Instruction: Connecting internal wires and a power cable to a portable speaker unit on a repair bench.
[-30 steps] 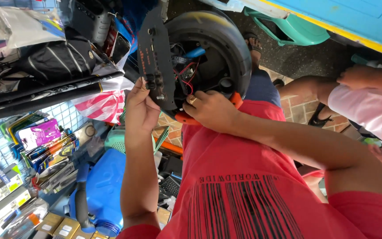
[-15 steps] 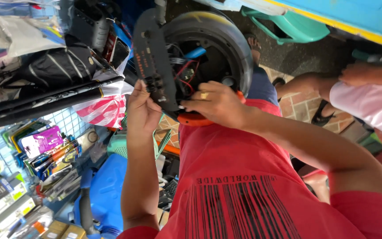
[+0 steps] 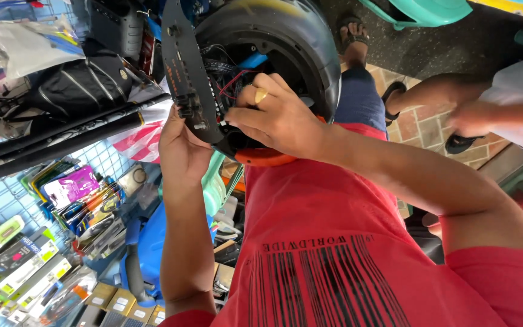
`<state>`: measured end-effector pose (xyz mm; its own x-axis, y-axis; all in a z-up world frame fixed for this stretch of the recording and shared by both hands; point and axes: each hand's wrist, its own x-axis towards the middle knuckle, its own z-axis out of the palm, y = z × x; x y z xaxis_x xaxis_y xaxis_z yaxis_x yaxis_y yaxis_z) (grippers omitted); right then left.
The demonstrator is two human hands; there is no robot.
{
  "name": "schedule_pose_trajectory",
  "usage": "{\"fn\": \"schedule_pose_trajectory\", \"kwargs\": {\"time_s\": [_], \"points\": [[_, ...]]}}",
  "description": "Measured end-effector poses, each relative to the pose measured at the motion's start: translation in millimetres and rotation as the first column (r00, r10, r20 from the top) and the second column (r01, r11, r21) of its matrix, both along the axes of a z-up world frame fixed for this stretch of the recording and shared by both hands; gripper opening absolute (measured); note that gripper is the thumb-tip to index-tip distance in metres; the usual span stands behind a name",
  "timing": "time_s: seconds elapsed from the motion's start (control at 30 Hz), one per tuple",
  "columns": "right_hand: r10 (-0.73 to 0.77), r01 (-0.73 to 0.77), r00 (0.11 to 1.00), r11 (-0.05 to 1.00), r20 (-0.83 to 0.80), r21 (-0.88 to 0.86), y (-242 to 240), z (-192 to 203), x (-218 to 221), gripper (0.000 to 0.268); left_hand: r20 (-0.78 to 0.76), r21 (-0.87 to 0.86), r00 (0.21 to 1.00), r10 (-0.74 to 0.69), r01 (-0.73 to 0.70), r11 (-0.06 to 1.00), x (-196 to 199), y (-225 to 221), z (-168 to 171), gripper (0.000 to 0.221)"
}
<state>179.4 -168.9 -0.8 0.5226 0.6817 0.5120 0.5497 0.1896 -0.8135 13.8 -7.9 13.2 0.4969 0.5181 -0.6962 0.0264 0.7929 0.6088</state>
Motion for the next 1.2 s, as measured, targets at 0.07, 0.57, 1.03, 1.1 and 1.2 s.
{"fn": "schedule_pose_trajectory", "kwargs": {"time_s": [0.07, 0.57, 1.03, 1.1, 1.2], "points": [[-0.007, 0.008, 0.994, 1.000, 0.108, -0.010, 6, -1, 2, 0.016, 0.018, 0.001, 1.000, 0.020, -0.020, 1.000, 8, -4, 9, 0.017], [0.160, -0.057, 0.898, 0.966, 0.410, -0.252, 7, 24, 26, 0.019, -0.055, 0.003, 0.998, 0.020, -0.020, 1.000, 12, 0, 17, 0.030], [0.170, -0.119, 0.947, 0.974, 0.273, -0.191, 8, 26, 26, 0.019, -0.222, 0.133, 0.975, 0.032, -0.002, 0.991, 26, 5, 44, 0.031], [0.170, -0.123, 0.950, 0.974, 0.261, -0.189, 8, 25, 26, 0.018, -0.224, 0.155, 0.975, 0.002, 0.033, 0.987, 30, 5, 54, 0.032], [0.176, -0.160, 0.978, 0.977, 0.111, -0.144, 6, 23, 21, 0.021, -0.211, 0.226, 0.968, -0.134, 0.182, 0.957, 36, 2, 69, 0.035]]}}
